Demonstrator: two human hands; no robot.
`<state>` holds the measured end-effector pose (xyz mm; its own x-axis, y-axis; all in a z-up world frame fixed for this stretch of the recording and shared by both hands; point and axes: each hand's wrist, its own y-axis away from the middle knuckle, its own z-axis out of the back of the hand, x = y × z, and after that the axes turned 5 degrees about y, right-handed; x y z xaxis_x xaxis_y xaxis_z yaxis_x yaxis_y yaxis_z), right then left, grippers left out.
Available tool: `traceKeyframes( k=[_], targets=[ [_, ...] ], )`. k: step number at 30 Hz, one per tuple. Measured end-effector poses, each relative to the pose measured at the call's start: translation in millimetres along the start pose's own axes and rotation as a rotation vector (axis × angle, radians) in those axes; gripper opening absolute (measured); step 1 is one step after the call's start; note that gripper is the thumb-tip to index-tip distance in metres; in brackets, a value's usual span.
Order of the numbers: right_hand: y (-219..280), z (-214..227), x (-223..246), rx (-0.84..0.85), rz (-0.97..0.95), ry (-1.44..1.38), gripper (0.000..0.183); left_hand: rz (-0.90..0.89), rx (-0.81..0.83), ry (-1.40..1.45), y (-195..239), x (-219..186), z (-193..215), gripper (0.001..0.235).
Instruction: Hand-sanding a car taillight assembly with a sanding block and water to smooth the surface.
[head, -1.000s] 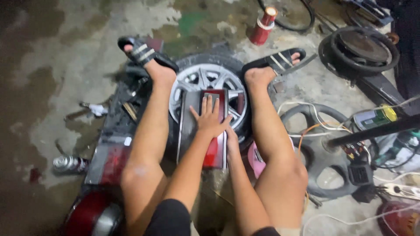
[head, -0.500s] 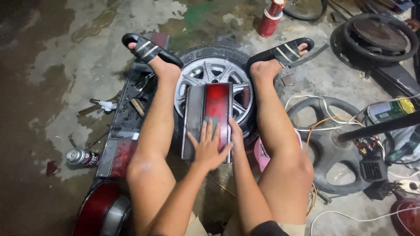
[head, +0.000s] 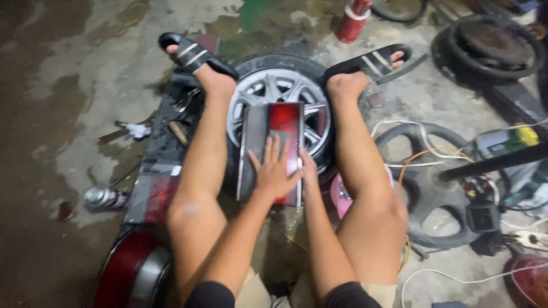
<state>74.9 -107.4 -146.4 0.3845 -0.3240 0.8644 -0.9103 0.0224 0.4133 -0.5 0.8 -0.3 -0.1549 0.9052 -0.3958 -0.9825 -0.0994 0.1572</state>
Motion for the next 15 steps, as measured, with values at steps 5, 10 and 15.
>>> traceKeyframes(
  k=[5, 10, 15],
  targets=[
    [8.5, -1.0, 8.9, -0.008, -0.078, -0.103, 0.038, -0.038, -0.031, 0.129, 93.4, -3.8, -19.6, 0.095],
    [9.5, 4.0, 0.2, 0.004, -0.058, -0.075, 0.038, -0.045, -0.033, 0.087, 79.7, 2.2, -30.5, 0.093],
    [17.6, -4.2, 11.0, -0.029, 0.002, -0.028, 0.039, -0.050, -0.091, 0.034, -25.1, 5.5, -21.2, 0.095]
  ],
)
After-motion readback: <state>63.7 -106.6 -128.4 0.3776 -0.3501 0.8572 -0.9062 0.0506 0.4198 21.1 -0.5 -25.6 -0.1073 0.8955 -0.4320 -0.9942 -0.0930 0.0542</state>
